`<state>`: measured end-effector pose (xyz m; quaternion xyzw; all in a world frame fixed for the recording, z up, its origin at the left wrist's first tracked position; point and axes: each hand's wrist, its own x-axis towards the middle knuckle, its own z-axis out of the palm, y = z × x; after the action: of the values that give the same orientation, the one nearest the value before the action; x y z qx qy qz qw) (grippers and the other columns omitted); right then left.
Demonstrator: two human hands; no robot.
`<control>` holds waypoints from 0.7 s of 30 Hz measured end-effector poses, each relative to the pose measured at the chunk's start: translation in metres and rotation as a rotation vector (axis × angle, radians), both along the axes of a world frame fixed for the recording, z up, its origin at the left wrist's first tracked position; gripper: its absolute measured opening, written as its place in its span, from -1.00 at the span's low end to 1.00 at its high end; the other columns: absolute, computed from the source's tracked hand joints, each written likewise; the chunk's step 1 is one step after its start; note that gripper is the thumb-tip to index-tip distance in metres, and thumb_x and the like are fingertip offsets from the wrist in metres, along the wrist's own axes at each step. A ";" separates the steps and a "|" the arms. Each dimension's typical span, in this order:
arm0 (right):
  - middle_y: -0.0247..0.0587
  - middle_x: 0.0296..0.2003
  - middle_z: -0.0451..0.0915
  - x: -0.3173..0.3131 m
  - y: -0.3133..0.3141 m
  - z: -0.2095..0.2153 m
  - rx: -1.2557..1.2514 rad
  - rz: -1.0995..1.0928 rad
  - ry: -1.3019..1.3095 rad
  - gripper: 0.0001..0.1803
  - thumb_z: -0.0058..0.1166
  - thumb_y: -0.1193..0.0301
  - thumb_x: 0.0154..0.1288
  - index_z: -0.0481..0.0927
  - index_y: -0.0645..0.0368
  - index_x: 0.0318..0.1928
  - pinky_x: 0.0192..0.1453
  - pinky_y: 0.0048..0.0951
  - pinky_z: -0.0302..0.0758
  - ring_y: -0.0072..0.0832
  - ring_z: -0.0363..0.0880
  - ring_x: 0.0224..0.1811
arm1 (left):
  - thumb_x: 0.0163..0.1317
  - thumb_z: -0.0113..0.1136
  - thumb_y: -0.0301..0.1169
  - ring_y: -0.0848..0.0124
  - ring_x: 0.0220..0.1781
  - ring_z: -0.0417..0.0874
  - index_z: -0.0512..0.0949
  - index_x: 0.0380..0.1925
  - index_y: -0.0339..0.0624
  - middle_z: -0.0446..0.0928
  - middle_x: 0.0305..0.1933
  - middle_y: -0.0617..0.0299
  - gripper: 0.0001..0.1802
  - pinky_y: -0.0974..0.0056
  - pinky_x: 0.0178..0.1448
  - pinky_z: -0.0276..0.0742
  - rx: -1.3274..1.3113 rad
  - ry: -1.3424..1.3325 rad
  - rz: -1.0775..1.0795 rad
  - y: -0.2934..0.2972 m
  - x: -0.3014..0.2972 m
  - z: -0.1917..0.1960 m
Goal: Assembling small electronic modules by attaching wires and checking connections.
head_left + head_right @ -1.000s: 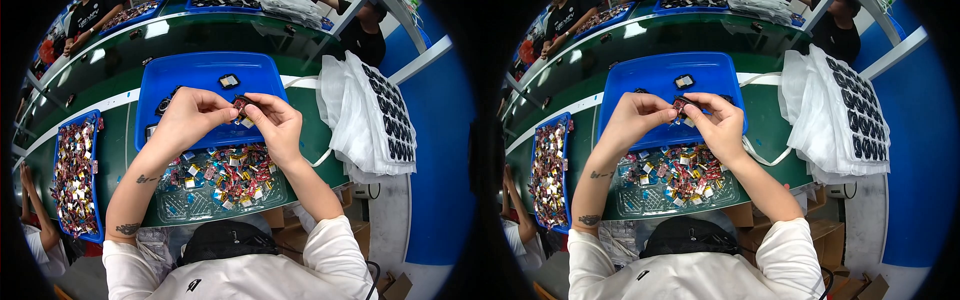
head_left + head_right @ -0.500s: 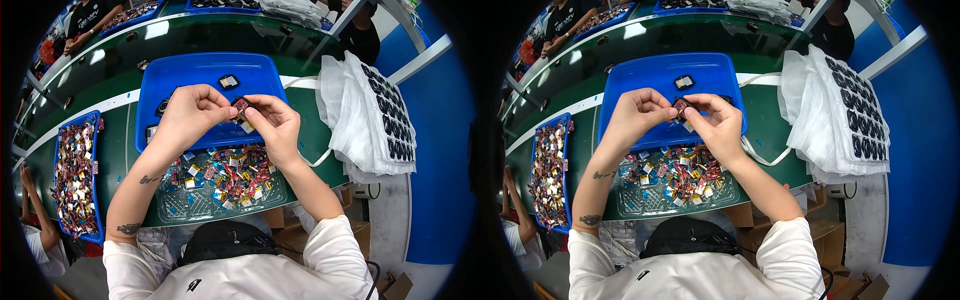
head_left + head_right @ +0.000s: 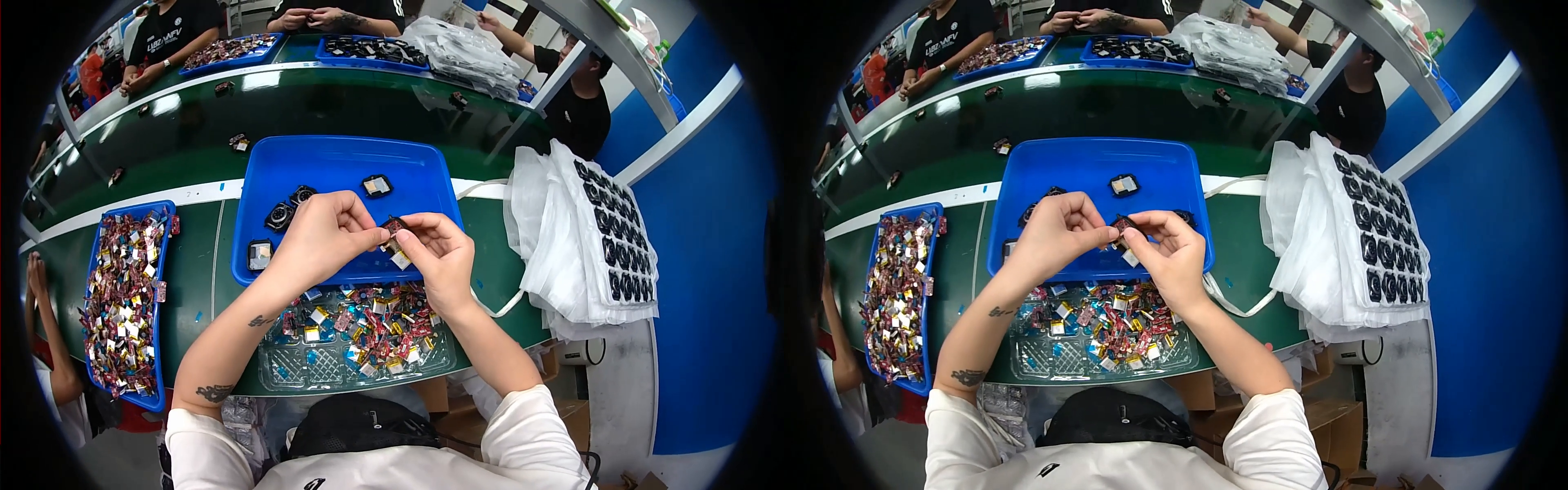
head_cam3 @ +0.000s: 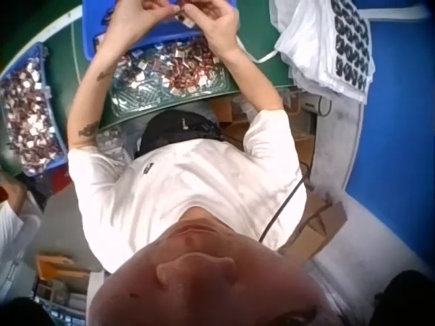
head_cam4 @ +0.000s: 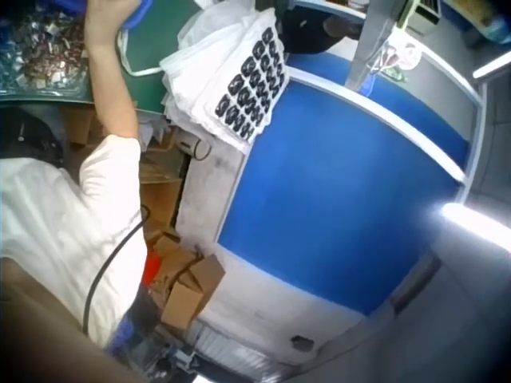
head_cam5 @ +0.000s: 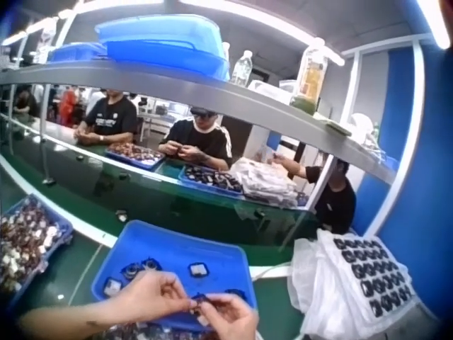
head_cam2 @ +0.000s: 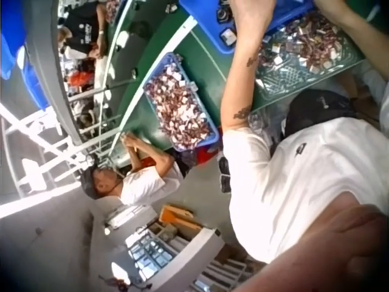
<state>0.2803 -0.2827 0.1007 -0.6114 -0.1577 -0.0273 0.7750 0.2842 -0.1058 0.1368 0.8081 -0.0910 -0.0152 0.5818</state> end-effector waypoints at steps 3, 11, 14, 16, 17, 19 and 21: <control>-0.11 -0.18 0.58 0.010 0.001 0.002 -0.061 -0.024 -0.060 -0.80 0.13 0.67 0.20 0.52 0.40 -0.14 -0.02 -0.49 0.59 -0.49 0.59 -0.13 | 0.06 0.38 -0.43 0.71 -0.57 0.47 0.52 -0.54 -0.29 0.55 -0.59 0.31 -0.79 0.56 -0.47 0.35 0.159 -0.059 0.027 0.005 0.001 0.007; -0.23 -0.36 0.65 0.164 0.005 0.035 -0.485 -0.189 -0.098 -0.82 0.21 0.51 0.14 0.64 0.33 -0.23 -0.19 -0.60 0.48 -0.60 0.59 -0.32 | 0.15 0.28 -0.31 0.59 -0.52 0.58 0.57 -0.47 -0.33 0.58 -0.58 0.23 -0.74 0.47 -0.41 0.44 -0.063 -0.170 0.151 0.041 -0.001 0.040; -0.12 -0.40 0.69 0.242 -0.008 0.002 -0.760 -0.407 -0.008 -0.78 0.30 0.38 -0.08 0.71 0.25 -0.38 -0.15 -0.47 0.53 -0.43 0.66 -0.33 | 0.16 0.26 -0.31 0.60 -0.52 0.57 0.57 -0.47 -0.32 0.58 -0.58 0.23 -0.75 0.47 -0.40 0.45 -0.096 -0.216 0.185 0.049 -0.005 0.050; -0.20 -0.44 0.68 0.268 -0.014 -0.017 -0.871 -0.454 0.099 -0.77 0.30 0.39 -0.10 0.72 0.24 -0.37 -0.26 -0.49 0.51 -0.47 0.62 -0.40 | 0.16 0.25 -0.31 0.59 -0.53 0.56 0.58 -0.47 -0.34 0.57 -0.59 0.23 -0.75 0.45 -0.41 0.45 -0.099 -0.213 0.224 0.052 -0.007 0.057; -0.18 -0.44 0.69 0.278 -0.022 -0.022 -0.966 -0.488 0.100 -0.77 0.30 0.38 -0.11 0.73 0.21 -0.38 -0.25 -0.47 0.52 -0.44 0.63 -0.40 | 0.16 0.25 -0.31 0.58 -0.53 0.55 0.58 -0.47 -0.35 0.56 -0.60 0.22 -0.74 0.45 -0.41 0.45 -0.106 -0.254 0.216 0.052 -0.005 0.058; -0.13 -0.42 0.69 0.281 -0.023 -0.026 -1.140 -0.506 0.104 -0.77 0.30 0.34 -0.13 0.74 0.16 -0.39 -0.20 -0.39 0.55 -0.37 0.66 -0.39 | 0.16 0.25 -0.31 0.56 -0.55 0.54 0.59 -0.49 -0.38 0.56 -0.61 0.19 -0.72 0.45 -0.42 0.44 -0.136 -0.334 0.202 0.054 -0.003 0.055; -0.11 -0.38 0.69 0.274 -0.014 -0.021 -1.210 -0.489 0.046 -0.74 0.28 0.30 -0.08 0.73 0.15 -0.35 -0.14 -0.37 0.54 -0.35 0.67 -0.31 | 0.24 0.22 -0.25 0.63 -0.45 0.55 0.54 -0.50 -0.30 0.54 -0.56 0.30 -0.69 0.53 -0.32 0.42 -0.093 -0.292 0.185 0.059 -0.005 0.057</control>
<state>0.5542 -0.2971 0.0802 -0.9583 0.0153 -0.0961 0.2688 0.2796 -0.0466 0.1942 0.7790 -0.1003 0.1601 0.5980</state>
